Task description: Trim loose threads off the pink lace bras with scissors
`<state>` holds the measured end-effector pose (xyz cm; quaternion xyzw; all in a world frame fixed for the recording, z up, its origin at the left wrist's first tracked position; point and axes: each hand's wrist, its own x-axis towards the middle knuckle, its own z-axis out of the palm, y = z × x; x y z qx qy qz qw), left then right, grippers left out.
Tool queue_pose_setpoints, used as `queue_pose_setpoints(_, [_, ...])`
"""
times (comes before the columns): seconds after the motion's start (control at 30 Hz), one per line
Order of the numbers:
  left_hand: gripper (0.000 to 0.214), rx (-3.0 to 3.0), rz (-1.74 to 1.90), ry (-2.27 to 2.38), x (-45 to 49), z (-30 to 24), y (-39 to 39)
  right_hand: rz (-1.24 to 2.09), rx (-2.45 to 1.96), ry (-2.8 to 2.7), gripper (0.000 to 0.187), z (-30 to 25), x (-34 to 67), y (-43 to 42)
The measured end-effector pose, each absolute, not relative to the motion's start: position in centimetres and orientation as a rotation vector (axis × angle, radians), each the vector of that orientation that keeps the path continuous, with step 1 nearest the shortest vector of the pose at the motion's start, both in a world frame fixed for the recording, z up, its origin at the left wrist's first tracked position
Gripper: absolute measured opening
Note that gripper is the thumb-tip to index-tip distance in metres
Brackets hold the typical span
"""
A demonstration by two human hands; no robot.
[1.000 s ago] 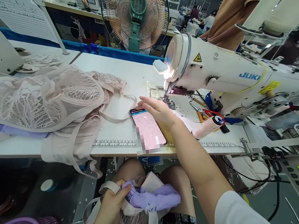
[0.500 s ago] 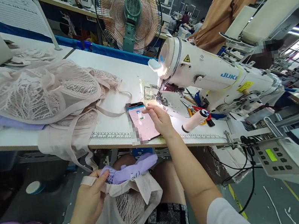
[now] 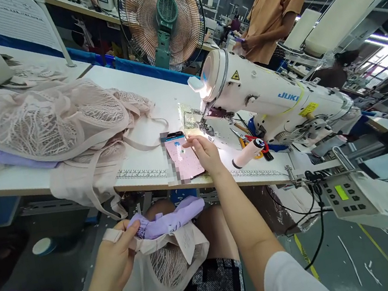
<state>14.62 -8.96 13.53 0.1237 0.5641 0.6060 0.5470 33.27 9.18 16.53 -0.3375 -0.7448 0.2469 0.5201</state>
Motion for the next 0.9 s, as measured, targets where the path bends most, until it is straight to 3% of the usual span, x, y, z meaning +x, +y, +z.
queue_pose_setpoints(0.5, [0.035, 0.367, 1.440, 1.293, 15.0, 13.5, -9.2, 0.603, -0.839, -1.766, 0.033, 16.6, 33.5, 9.2])
queue_pose_setpoints(0.9, [0.039, 0.295, 1.406, 1.288, 15.0, 13.4, -8.9, 0.541, -0.939, -1.692, 0.028, 14.9, 36.7, 4.1])
